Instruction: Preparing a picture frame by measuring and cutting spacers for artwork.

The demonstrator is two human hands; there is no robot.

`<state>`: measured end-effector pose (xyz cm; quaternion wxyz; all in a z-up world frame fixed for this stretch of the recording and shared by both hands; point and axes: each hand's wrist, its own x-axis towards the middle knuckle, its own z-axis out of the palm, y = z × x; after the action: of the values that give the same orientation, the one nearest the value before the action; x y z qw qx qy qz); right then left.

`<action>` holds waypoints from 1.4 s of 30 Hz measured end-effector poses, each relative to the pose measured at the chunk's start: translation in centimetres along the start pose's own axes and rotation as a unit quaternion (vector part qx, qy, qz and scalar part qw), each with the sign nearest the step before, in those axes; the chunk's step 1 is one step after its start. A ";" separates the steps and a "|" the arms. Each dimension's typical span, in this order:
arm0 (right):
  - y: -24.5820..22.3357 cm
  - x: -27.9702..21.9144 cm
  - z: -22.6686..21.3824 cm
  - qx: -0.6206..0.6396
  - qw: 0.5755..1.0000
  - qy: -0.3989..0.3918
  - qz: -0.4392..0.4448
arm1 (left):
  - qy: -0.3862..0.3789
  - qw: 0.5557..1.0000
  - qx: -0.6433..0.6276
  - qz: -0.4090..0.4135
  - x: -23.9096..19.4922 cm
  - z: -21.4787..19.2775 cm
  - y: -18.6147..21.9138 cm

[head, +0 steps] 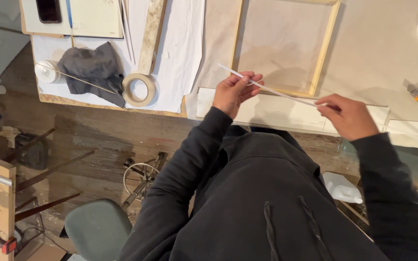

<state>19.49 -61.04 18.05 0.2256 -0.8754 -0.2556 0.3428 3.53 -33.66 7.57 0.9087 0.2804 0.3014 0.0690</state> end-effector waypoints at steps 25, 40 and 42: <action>5.4 5.7 1.5 -0.033 0.985 0.115 -0.127 | 0.121 0.814 0.538 0.186 -0.3 -7.5 1.3; 6.9 7.0 3.7 -0.013 0.983 0.104 -0.148 | 0.058 0.719 0.667 0.186 1.3 -6.4 -0.1; 6.9 7.0 3.9 0.009 0.984 0.107 -0.140 | 0.056 0.711 0.675 0.187 1.5 -6.4 0.0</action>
<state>23.17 -61.27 8.18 0.3055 -0.8604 -0.3469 0.2143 0.96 -30.24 2.58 0.4276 0.8655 0.2592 0.0306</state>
